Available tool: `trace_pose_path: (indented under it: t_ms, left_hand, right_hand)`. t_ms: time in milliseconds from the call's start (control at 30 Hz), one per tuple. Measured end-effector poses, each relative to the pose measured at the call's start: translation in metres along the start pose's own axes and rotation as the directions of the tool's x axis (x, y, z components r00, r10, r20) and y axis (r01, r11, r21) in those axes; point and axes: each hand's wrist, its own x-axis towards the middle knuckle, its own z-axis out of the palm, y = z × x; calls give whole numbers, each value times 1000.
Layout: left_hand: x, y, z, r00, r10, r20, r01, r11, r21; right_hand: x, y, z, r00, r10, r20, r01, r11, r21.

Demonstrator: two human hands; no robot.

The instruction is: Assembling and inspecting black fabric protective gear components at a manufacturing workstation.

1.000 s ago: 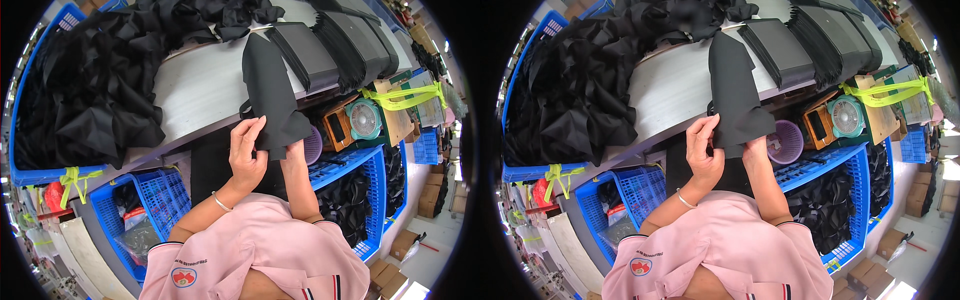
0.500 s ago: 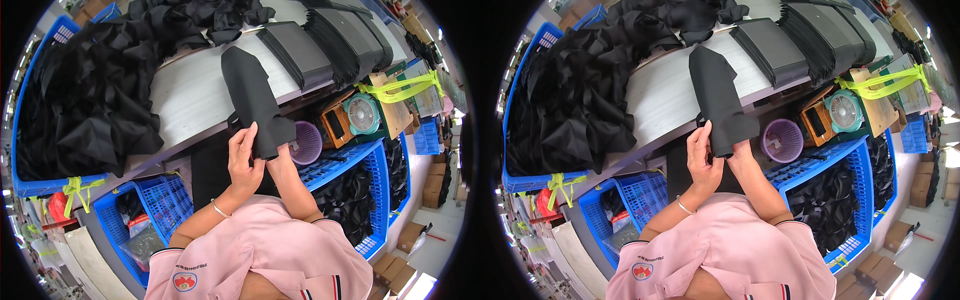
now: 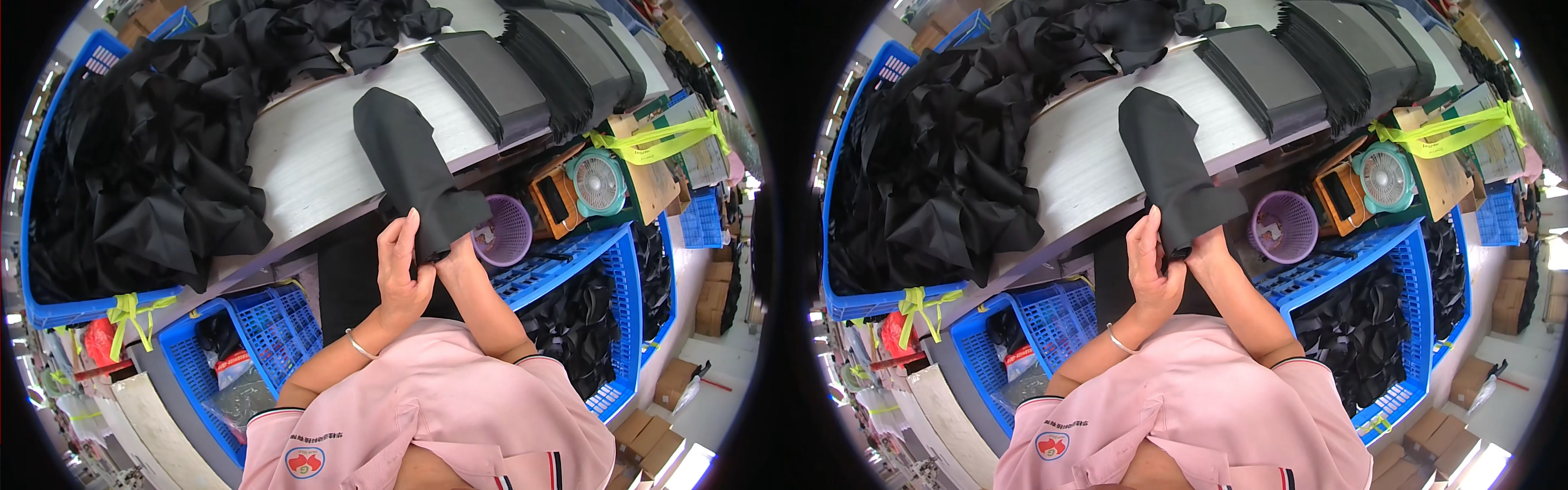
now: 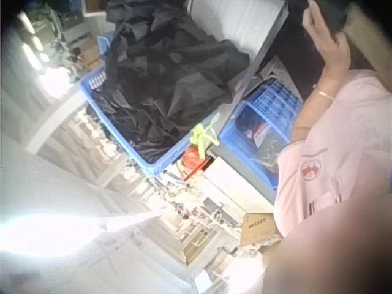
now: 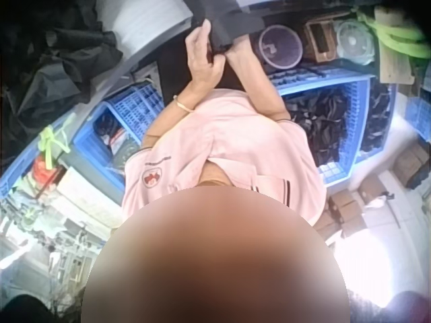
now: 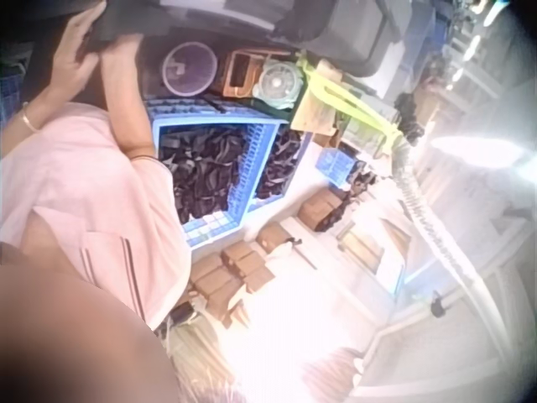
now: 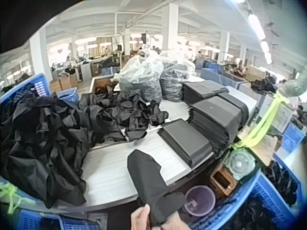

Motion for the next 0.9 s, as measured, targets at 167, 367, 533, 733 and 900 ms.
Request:
trace_pose_path:
  t_ms: [167,367,533,733,900]
  left_hand:
    - [10,7,-16,999,-20,41,28,979,-201]
    - [14,12,-27,998,-67,-17,65,990,-125]
    - [9,-9,-32,994,-66,-87,65,998,-7]
    - [-5,-39,-39,823,-552,-131,520,826,-216]
    - [-15,-91,-46,633,-773,-44,647,560,-517]
  right_hand:
    - [1,-8,-12,978,-18,209,58,980,-191]
    - [-3,9,10,967,-254,-12,240,928,-285]
    - [16,19,-27,914,-391,105,398,817,-417]
    - [14,13,-22,612,-291,735,494,-584,-644]
    - [4,-7,30,898,125,422,408,125,-904]
